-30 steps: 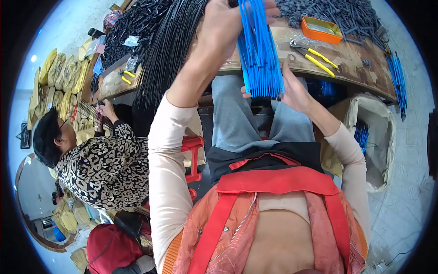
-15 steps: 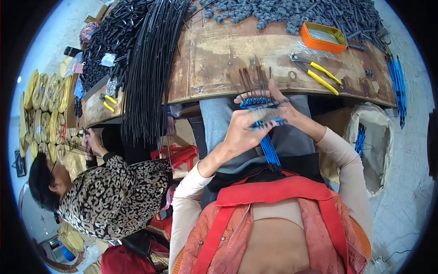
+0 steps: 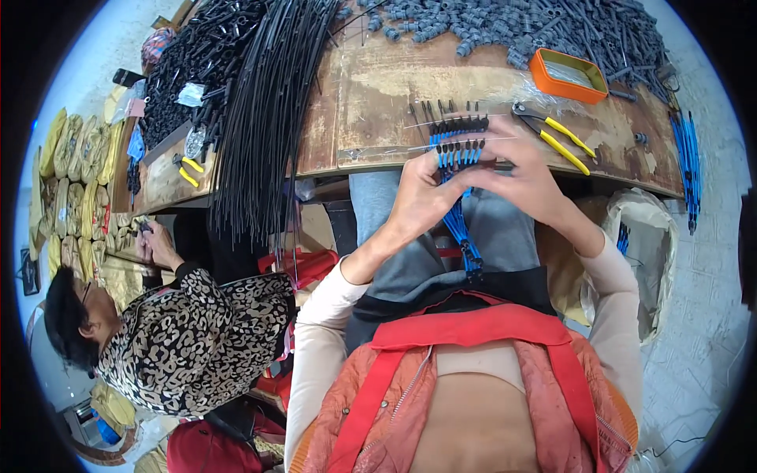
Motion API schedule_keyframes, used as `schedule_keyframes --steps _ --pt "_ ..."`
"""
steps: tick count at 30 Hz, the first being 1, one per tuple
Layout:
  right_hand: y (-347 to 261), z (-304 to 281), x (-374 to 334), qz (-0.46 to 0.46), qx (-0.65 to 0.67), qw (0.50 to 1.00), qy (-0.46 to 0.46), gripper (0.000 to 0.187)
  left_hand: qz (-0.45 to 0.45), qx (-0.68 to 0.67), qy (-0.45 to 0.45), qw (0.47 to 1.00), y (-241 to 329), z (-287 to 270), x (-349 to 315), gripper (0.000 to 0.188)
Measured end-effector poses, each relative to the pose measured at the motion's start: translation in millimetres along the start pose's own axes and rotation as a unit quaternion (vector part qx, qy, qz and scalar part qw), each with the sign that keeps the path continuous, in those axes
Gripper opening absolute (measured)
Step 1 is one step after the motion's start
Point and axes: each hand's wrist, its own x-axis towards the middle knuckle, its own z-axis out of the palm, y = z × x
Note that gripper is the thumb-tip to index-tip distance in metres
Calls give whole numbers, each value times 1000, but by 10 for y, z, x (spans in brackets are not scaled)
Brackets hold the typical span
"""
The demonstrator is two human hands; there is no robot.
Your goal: Processing and sorting blue plastic components using pliers at a manufacturing workstation.
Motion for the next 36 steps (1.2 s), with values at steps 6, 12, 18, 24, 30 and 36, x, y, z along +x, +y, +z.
schedule_keyframes --steps 6,12,18,24,30,36 --pt "-157 75 300 73 111 987 -94 22 53 91 11 994 100 -28 14 27" --pt "-219 76 596 108 112 983 -93 24 14 -371 248 895 -584 -267 -529 34" --pt "-137 171 517 135 63 982 -112 25 146 450 95 876 -16 -401 -138 64" --pt "25 391 160 13 34 998 -47 20 209 451 -47 866 -110 -419 148 62" --pt "223 336 -37 -100 -27 993 -55 22 235 489 -131 830 -181 -504 311 59" --pt "165 83 -264 -158 112 981 3 53 216 578 -161 770 -97 -467 264 60"
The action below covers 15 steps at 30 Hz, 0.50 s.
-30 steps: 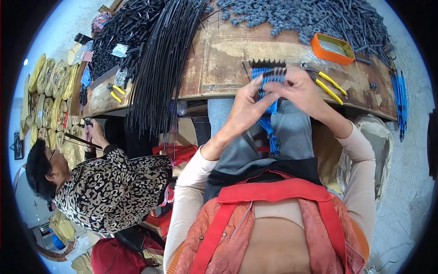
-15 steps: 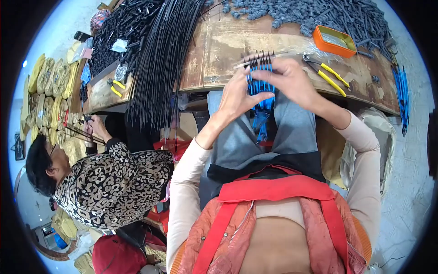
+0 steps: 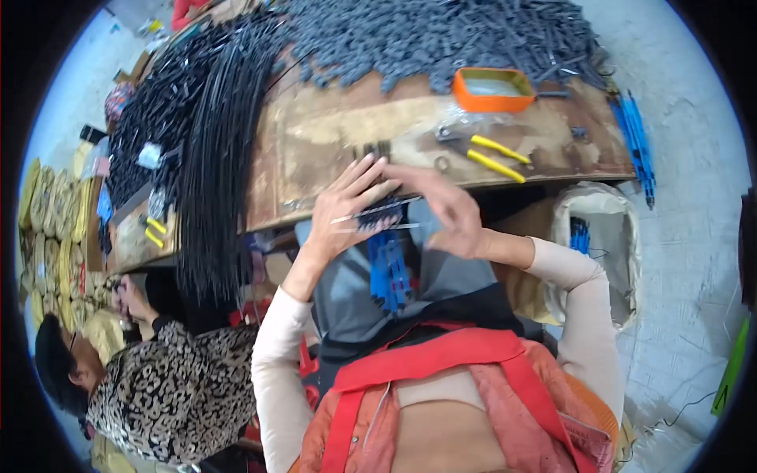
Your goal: Processing and sorting blue plastic components using pliers at a manufacturing workstation.
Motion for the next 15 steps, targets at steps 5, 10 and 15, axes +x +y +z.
schedule_keyframes --steps 5,10,15 --pt "91 -1319 484 90 -408 908 21 14 -3 13 19 1000 105 -84 4 56" --pt "413 -2483 746 189 -564 799 -92 18 0 0 20 1000 110 -13 104 57" --pt "568 -2574 810 247 -535 789 -176 16 -5 7 32 999 110 7 69 54"
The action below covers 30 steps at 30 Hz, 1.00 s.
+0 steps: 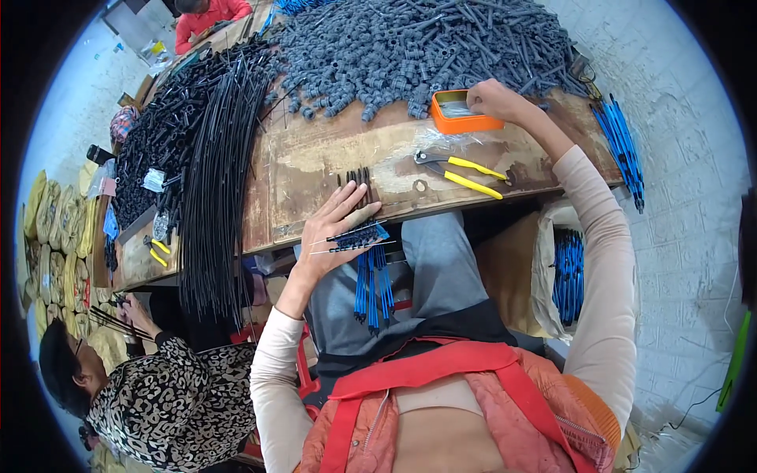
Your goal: Processing and sorting blue plastic components using pliers at a manufacturing workstation.
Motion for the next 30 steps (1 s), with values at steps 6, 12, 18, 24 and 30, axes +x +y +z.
schedule_keyframes --steps 6,12,18,24,30 --pt "10 35 -54 -13 -4 999 48 16 10 1 12 1000 -36 -10 -19 55" --pt "-77 -86 61 -12 -37 999 -10 16 13 -21 21 999 -78 42 -89 58" --pt "-660 -177 -60 -68 -106 988 88 17 12 -38 43 998 -110 39 -89 54" --pt "-1735 653 -171 -196 38 974 104 28 8 -65 60 996 -194 120 -134 58" --pt "-1887 965 -179 -157 -29 981 108 38 1 -56 22 998 -170 62 -131 64"
